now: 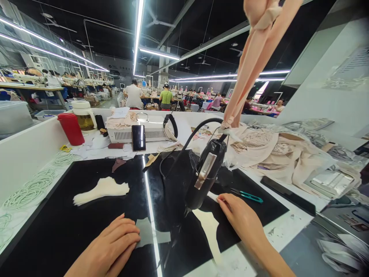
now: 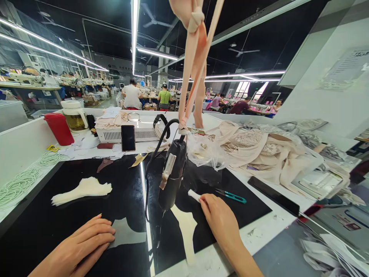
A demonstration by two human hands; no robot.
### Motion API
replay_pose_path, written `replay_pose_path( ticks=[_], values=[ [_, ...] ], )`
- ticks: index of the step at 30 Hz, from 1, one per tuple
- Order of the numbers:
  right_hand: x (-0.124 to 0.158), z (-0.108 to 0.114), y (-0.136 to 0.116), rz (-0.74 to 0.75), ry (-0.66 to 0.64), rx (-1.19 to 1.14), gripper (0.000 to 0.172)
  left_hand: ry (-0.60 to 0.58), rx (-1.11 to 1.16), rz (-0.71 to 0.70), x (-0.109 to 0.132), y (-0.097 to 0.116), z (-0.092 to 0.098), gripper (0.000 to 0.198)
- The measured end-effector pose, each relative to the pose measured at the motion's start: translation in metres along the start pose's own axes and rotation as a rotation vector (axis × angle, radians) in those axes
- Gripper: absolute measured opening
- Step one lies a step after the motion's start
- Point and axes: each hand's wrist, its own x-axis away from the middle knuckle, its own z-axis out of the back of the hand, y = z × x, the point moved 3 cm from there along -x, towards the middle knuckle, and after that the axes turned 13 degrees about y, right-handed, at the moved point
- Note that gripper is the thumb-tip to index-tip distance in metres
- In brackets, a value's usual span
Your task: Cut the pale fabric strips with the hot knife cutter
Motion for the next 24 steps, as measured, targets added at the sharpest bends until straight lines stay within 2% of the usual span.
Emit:
replay_pose_path(
  ticks=[6, 13, 16, 20, 24],
  values=[
    [-0.003, 0.010, 0.007, -0.231, 0.023, -0.156, 0.028, -0.003, 0.025, 0.043, 0.003, -0.003, 0.000, 0.022],
    [-0.004, 0.011, 0.044, -0.508, 0.171, -0.360, 0.028, -0.012, 0.018, 0.047, 0.006, -0.004, -0.001, 0.023],
    [-0.005, 0.009, 0.052, -0.614, 0.256, -0.469, 0.030, -0.013, 0.011, 0.047, 0.005, -0.003, -0.001, 0.023],
    [-0.007, 0.016, 0.042, -0.690, 0.372, -0.642, 0.035, 0.002, 0.006, 0.032, 0.002, -0.002, 0.001, 0.022],
    [-0.003, 0.032, 0.012, -0.695, 0.400, -0.738, 0.039, -0.004, -0.012, 0.022, 0.004, -0.004, 0.000, 0.024]
  ],
)
